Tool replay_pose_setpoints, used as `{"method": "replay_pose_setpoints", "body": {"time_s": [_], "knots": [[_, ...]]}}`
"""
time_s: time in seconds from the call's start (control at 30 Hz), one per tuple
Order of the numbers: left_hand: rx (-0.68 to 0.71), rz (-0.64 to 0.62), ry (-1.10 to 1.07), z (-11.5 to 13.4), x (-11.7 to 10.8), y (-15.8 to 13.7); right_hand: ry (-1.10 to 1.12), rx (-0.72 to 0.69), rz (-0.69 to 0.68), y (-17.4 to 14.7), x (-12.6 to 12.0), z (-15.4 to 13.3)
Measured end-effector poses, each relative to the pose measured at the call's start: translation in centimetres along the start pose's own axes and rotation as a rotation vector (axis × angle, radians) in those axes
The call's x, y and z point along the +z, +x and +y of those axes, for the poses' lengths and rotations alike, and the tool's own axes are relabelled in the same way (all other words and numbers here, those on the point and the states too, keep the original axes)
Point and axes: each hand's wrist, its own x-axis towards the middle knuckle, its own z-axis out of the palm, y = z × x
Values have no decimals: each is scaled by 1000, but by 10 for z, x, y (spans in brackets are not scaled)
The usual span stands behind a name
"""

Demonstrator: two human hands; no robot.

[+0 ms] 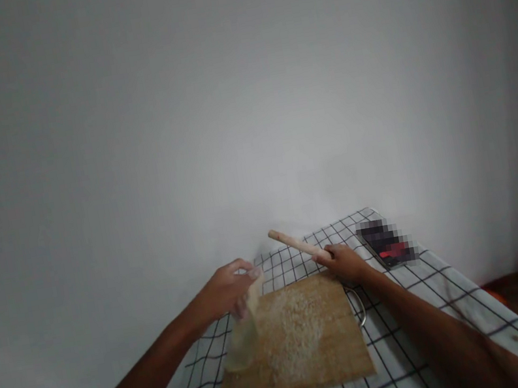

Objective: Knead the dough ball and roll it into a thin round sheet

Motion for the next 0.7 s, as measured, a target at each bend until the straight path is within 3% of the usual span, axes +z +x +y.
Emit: {"method": "replay_pose_setpoints", "body": {"time_s": [0.03,0.1,0.17,0.27,0.33,0.43,0.5,0.6,0.7], "knots": [[7,-66,-52,8,11,4,2,-4,0,0,-1,0],[105,-49,-98,22,19,9,9,-10,7,-1,-2,0],[187,7,-103,27,13,9,21,-12,14,-1,-3,1],[266,87,-2,10,3,2,40,-7,16,0,-3,2],[344,129,143,-14,11,-4,50,-1,12,1,-2,3],[442,129,369,-51,51,-10,54,3,5,1,-2,3],[513,59,521,-66,85,-10,56,1,2,0,-2,3],[641,-29,663,-72,124,-4,60,-6,4,-2,-3,1],[697,11,725,-69,137,6,64,-16,11,-3,-3,-1]]}}
